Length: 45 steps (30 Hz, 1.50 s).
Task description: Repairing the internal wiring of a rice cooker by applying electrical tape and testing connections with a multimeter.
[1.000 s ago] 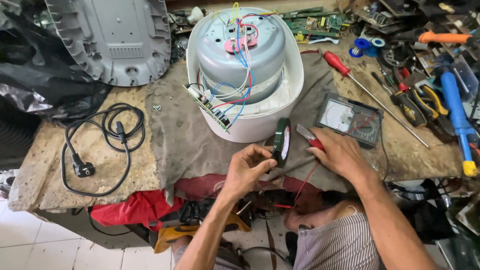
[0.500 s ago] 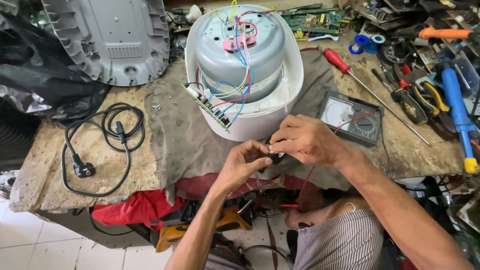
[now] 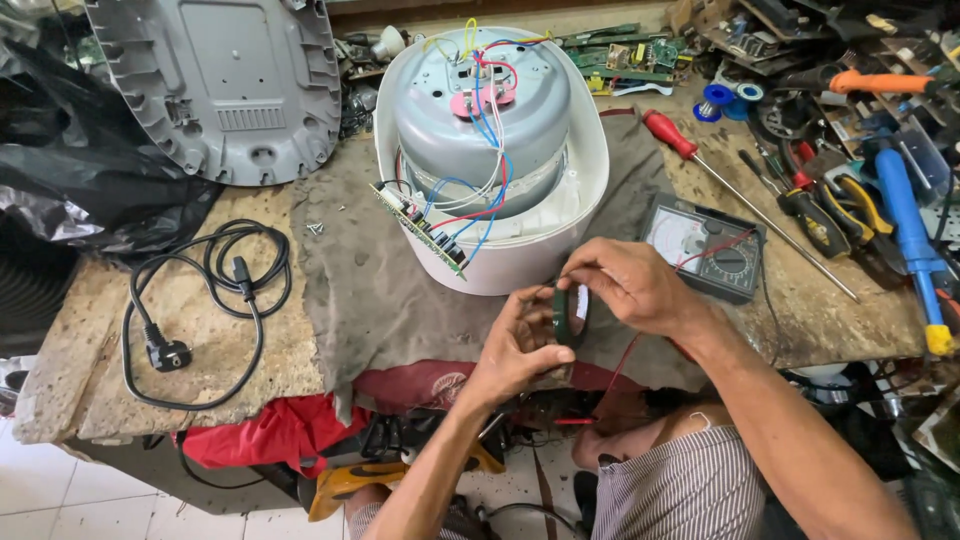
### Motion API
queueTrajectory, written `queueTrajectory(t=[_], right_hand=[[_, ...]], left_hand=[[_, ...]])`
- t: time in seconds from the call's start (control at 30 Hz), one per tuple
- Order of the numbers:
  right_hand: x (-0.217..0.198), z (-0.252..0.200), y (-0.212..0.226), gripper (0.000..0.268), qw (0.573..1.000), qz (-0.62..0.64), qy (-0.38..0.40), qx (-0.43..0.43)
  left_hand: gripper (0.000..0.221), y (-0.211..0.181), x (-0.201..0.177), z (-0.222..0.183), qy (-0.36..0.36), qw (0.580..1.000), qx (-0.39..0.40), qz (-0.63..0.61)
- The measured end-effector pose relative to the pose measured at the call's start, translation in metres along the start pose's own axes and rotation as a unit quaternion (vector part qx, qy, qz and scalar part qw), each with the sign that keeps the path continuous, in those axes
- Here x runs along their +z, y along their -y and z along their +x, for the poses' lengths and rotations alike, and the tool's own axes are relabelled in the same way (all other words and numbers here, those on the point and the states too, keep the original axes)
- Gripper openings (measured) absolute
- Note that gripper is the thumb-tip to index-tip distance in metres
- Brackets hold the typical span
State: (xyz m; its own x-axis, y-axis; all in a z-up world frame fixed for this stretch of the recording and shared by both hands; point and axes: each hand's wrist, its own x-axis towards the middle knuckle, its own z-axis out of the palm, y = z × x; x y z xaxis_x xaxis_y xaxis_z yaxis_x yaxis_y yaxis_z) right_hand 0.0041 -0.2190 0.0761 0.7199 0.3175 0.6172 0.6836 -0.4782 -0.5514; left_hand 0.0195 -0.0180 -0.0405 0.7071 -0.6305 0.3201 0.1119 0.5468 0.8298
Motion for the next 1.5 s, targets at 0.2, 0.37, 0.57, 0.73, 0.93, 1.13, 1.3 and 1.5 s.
queueTrajectory(t=[0.2,0.37,0.57,0.73,0.93,1.13,1.3,1.5], right_hand=[[-0.054,0.030,-0.020,0.008,0.998,-0.048,-0.027,0.030],[-0.061,0.099,-0.007,0.014,0.968,-0.224,0.109,0.031],[-0.029,0.132,-0.015,0.016,0.878,-0.374,0.296,0.047],[-0.017,0.136,-0.024,0.026,0.842,-0.430,0.325,0.011],[-0.006,0.128,-0.062,0.023,0.849,-0.434,0.302,0.002],[-0.013,0.133,-0.045,0.021,0.849,-0.422,0.314,0.049],[-0.016,0.132,-0.058,0.022,0.859,-0.425,0.283,0.021],[-0.022,0.133,-0.052,0.023,0.852,-0.437,0.287,0.027]], left_hand=[[0.035,0.000,0.008,0.012,-0.054,0.983,-0.007,0.176],[0.052,-0.011,0.021,0.044,-0.114,0.925,-0.099,0.349],[0.065,-0.052,0.036,0.027,-0.114,0.761,-0.181,0.613],[0.009,-0.083,0.019,0.006,-0.162,0.646,0.295,0.685],[0.034,-0.104,0.039,0.031,-0.062,0.609,0.331,0.719],[0.043,-0.115,0.041,0.026,-0.086,0.558,0.326,0.758],[0.036,-0.117,0.029,0.018,-0.075,0.529,0.355,0.767],[0.033,-0.147,-0.012,0.013,-0.082,0.501,0.335,0.794]])
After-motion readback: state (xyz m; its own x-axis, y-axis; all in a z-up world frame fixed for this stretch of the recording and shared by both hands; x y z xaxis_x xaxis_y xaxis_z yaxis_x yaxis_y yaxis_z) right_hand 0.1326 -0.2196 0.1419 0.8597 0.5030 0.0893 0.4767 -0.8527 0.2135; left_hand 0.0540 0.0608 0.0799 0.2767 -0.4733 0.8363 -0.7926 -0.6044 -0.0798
